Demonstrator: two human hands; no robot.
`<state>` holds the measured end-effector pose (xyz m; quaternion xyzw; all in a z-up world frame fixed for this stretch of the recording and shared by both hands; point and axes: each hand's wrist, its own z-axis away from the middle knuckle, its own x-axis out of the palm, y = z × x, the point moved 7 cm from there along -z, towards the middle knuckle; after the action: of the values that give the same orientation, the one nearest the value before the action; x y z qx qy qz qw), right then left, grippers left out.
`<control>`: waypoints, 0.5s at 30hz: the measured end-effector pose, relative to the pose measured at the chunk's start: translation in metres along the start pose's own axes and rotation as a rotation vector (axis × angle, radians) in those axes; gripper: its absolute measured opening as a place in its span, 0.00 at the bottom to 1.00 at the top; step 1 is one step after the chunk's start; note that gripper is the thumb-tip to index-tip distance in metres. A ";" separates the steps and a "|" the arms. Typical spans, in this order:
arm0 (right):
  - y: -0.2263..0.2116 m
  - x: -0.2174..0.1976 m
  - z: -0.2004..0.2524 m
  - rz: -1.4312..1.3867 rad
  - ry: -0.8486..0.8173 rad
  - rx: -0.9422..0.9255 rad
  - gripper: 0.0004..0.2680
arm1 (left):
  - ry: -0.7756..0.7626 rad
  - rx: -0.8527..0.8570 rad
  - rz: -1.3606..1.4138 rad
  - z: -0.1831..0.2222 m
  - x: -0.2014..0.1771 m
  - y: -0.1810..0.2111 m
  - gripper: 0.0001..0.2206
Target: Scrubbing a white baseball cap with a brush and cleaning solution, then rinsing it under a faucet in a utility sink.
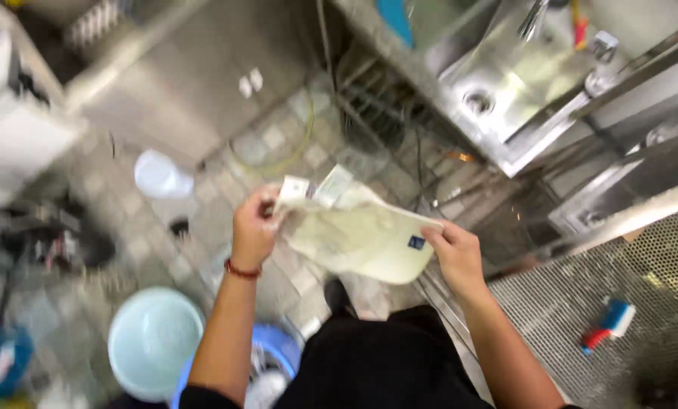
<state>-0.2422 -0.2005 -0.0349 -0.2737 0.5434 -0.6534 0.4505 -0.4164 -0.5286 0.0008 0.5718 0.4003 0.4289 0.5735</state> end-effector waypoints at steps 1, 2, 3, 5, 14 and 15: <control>-0.007 0.003 -0.009 -0.011 0.039 -0.008 0.07 | -0.039 0.012 0.000 -0.017 -0.002 0.001 0.12; -0.010 0.003 -0.020 0.020 0.072 0.013 0.07 | -0.001 0.127 -0.135 -0.035 -0.003 0.007 0.10; -0.010 0.000 -0.025 0.054 0.111 0.049 0.07 | 0.034 0.233 -0.262 -0.048 -0.002 0.010 0.08; -0.023 -0.009 -0.055 0.004 0.206 0.018 0.07 | 0.044 0.268 -0.335 -0.094 0.022 -0.001 0.08; -0.036 -0.128 -0.146 -0.162 0.816 -0.082 0.08 | -0.311 0.210 -0.347 -0.303 0.243 -0.085 0.06; -0.029 -0.142 -0.156 -0.178 0.913 -0.103 0.09 | -0.383 0.170 -0.322 -0.328 0.270 -0.099 0.07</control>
<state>-0.3196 -0.0021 -0.0291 -0.0258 0.6922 -0.7151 0.0933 -0.6400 -0.1678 -0.0984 0.6175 0.4048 0.1810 0.6496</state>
